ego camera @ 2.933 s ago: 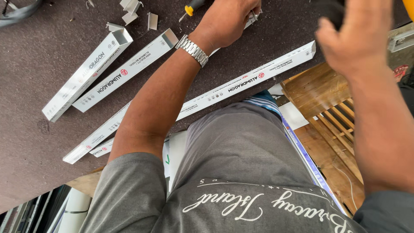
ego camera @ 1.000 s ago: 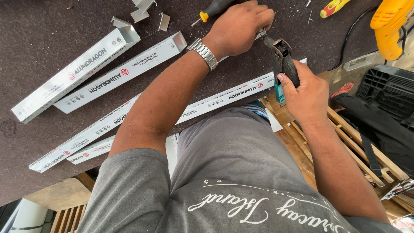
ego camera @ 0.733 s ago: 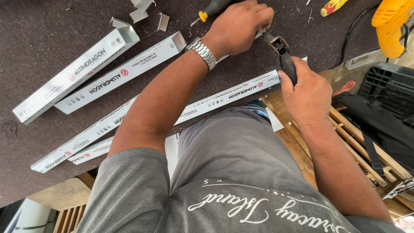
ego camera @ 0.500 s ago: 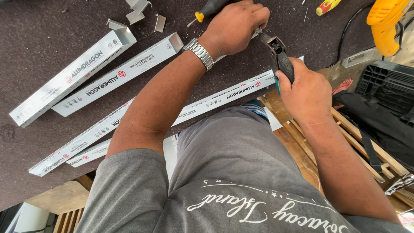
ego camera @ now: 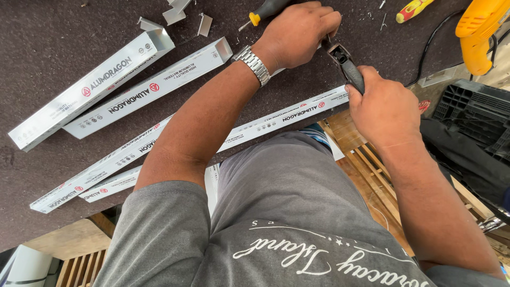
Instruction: The person assembles aluminum profiles by drilling holes and inserting screws. They use a yellow power drill to secure the metal pieces together and a rivet gun to fasten additional components. The person also uses pliers to adjust parts of the assembly.
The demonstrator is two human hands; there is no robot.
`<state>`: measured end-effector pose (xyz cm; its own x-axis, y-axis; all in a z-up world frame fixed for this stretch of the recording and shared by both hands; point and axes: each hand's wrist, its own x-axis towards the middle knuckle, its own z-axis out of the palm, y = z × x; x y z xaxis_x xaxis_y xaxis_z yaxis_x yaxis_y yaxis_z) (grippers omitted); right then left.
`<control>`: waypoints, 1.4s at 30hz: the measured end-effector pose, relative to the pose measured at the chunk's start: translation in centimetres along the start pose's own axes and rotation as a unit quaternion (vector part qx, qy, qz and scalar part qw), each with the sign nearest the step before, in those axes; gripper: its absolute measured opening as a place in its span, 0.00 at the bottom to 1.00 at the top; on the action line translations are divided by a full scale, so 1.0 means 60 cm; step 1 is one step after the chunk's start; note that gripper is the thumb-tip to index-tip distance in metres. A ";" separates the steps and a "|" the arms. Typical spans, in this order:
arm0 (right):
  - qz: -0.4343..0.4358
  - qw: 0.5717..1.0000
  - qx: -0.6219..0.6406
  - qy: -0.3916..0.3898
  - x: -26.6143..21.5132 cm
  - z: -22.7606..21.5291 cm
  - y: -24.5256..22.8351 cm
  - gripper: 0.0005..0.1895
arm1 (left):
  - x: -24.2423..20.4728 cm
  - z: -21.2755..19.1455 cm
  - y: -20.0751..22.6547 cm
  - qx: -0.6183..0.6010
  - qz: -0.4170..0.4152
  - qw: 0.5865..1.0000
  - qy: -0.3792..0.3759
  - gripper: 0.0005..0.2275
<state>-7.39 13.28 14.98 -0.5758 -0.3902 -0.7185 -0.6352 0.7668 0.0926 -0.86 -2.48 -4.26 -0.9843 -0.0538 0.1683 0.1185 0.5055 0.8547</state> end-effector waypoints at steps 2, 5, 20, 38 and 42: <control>-0.003 1.000 0.008 -0.006 0.003 0.010 0.003 0.19 | -0.004 0.001 -0.002 -0.001 0.001 1.000 0.002 0.07; 0.005 0.996 0.079 -0.027 0.020 0.027 0.010 0.20 | -0.002 -0.001 -0.005 -0.002 0.014 1.000 0.003 0.08; 0.018 0.965 0.260 -0.013 0.045 0.075 0.004 0.17 | -0.002 0.001 -0.010 0.014 0.023 1.000 -0.006 0.11; 0.007 0.992 0.119 -0.043 0.040 0.042 0.002 0.19 | 0.005 -0.012 -0.002 0.008 0.018 0.999 -0.025 0.09; 0.004 0.988 0.150 -0.029 0.043 0.041 -0.002 0.19 | 0.002 -0.018 0.004 -0.010 0.027 0.999 -0.016 0.09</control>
<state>-7.51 13.45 11.42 -0.5441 -0.3607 -0.7576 -0.4441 0.8898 -0.1047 -0.80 -3.32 -3.49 -0.9800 0.0005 0.1988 0.1735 0.4899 0.8543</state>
